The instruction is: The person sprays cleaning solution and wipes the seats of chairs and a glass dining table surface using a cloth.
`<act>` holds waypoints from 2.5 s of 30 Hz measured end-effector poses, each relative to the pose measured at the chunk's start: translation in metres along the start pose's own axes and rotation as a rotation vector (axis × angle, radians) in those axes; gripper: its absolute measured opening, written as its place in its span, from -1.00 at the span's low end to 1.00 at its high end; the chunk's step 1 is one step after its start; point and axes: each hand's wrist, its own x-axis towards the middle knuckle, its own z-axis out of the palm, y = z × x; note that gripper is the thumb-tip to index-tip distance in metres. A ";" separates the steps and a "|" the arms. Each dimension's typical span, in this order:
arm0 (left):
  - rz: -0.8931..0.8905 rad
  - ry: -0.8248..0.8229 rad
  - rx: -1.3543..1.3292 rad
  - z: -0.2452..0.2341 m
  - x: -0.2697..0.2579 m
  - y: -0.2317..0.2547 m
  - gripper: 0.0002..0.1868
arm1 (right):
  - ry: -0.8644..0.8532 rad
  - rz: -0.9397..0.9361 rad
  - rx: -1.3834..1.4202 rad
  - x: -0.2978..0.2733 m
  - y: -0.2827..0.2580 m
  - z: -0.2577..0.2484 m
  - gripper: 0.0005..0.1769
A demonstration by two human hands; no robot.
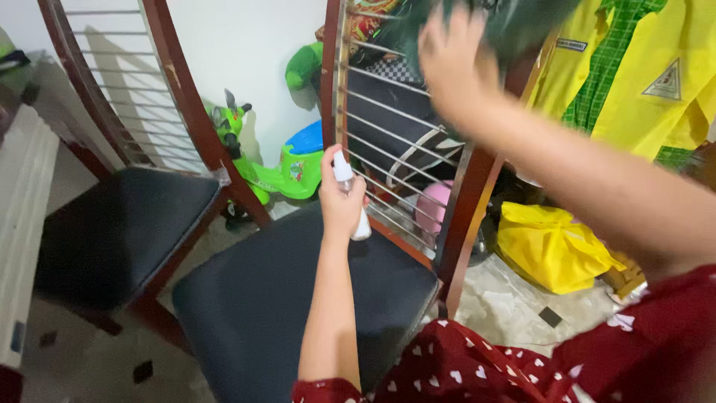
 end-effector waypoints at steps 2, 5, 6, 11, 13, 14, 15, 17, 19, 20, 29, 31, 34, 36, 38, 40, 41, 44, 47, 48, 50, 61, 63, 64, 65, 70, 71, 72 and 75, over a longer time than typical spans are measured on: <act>0.013 0.034 -0.044 -0.005 -0.002 0.001 -0.28 | -0.025 -0.142 -0.051 -0.033 -0.040 -0.014 -0.71; 0.044 0.058 -0.035 -0.013 -0.002 0.011 -0.28 | -0.255 -0.324 0.048 -0.069 -0.089 -0.057 -0.76; 0.053 0.073 -0.016 -0.017 -0.004 0.015 -0.28 | -0.206 -0.278 0.084 -0.061 -0.083 -0.064 -0.76; 0.025 0.153 0.250 -0.034 -0.025 0.016 -0.31 | 0.150 -0.083 -0.050 -0.004 -0.008 -0.096 -0.83; 0.005 0.211 0.339 -0.047 -0.047 0.006 -0.33 | 0.237 -0.083 -0.094 -0.013 0.019 -0.111 -0.70; 0.013 0.248 0.366 -0.053 -0.066 -0.001 -0.33 | 0.104 -0.083 -0.037 -0.020 0.003 -0.108 -0.74; 0.016 0.288 0.392 -0.056 -0.083 -0.009 -0.34 | -0.033 -0.091 0.020 -0.032 -0.022 -0.102 -0.77; 0.159 0.391 0.574 -0.075 -0.107 -0.019 -0.32 | -0.144 -0.121 0.160 -0.073 -0.071 -0.094 -0.78; 0.134 0.501 0.630 -0.086 -0.129 -0.028 -0.32 | -0.411 -0.052 0.611 -0.120 -0.130 -0.085 -0.72; 0.037 0.569 0.592 -0.088 -0.129 -0.032 -0.32 | -0.434 -0.036 0.795 -0.141 -0.165 -0.079 -0.70; 0.226 0.636 0.767 -0.107 -0.118 -0.046 -0.30 | -0.534 0.110 0.840 -0.132 -0.311 0.025 -0.52; 0.256 0.655 0.854 -0.113 -0.120 -0.054 -0.31 | -0.481 0.124 0.776 -0.111 -0.337 0.031 -0.47; 0.305 0.722 0.957 -0.126 -0.122 -0.069 -0.34 | -0.385 -0.033 0.934 -0.120 -0.356 -0.007 -0.39; 0.265 0.814 0.951 -0.126 -0.127 -0.082 -0.37 | -0.387 -0.072 1.070 -0.125 -0.337 -0.027 -0.34; 0.295 0.896 0.974 -0.134 -0.130 -0.098 -0.40 | -0.432 -0.003 1.109 -0.111 -0.318 -0.022 -0.38; 0.237 0.805 1.052 -0.136 -0.135 -0.109 -0.60 | -0.456 0.122 1.027 -0.094 -0.311 -0.012 -0.45; 0.128 0.692 1.093 -0.135 -0.140 -0.110 -0.74 | -0.486 0.133 0.991 -0.088 -0.314 -0.009 -0.45; 0.347 0.615 1.158 -0.127 -0.129 -0.102 -0.66 | -0.614 0.141 0.976 -0.078 -0.319 -0.003 -0.43; 0.043 0.681 1.101 -0.111 -0.113 -0.069 -0.63 | -0.830 0.135 1.046 -0.068 -0.304 0.002 -0.39; -0.031 0.660 1.098 -0.109 -0.107 -0.055 -0.60 | -0.915 0.150 1.012 -0.067 -0.301 -0.003 -0.37; -0.194 0.616 1.076 -0.099 -0.101 -0.029 -0.54 | -1.094 0.140 0.977 -0.069 -0.291 -0.011 -0.32; -0.593 0.609 0.856 -0.151 -0.043 0.037 -0.38 | -1.336 0.027 0.923 -0.010 -0.326 -0.010 -0.20; -0.567 0.607 0.858 -0.170 -0.024 0.047 -0.38 | -1.143 -0.404 1.368 0.002 -0.337 -0.047 -0.15; -0.532 0.611 0.845 -0.185 -0.010 0.055 -0.38 | -0.904 -0.749 1.635 0.017 -0.345 -0.052 -0.13; -0.515 0.615 0.834 -0.194 -0.007 0.069 -0.38 | -0.890 -0.844 1.753 0.027 -0.351 -0.059 -0.11; -0.495 0.700 0.801 -0.234 0.056 0.119 -0.34 | -1.566 0.208 1.904 0.130 -0.381 0.006 -0.71; -0.473 0.740 0.752 -0.239 0.070 0.126 -0.32 | -1.515 -0.033 1.473 0.167 -0.388 0.037 -0.67; -0.481 0.739 0.725 -0.243 0.085 0.131 -0.31 | -1.213 0.210 1.684 0.194 -0.370 0.065 -0.45; -0.525 0.731 0.623 -0.250 0.120 0.145 -0.28 | -1.374 0.211 1.259 0.304 -0.332 0.148 -0.29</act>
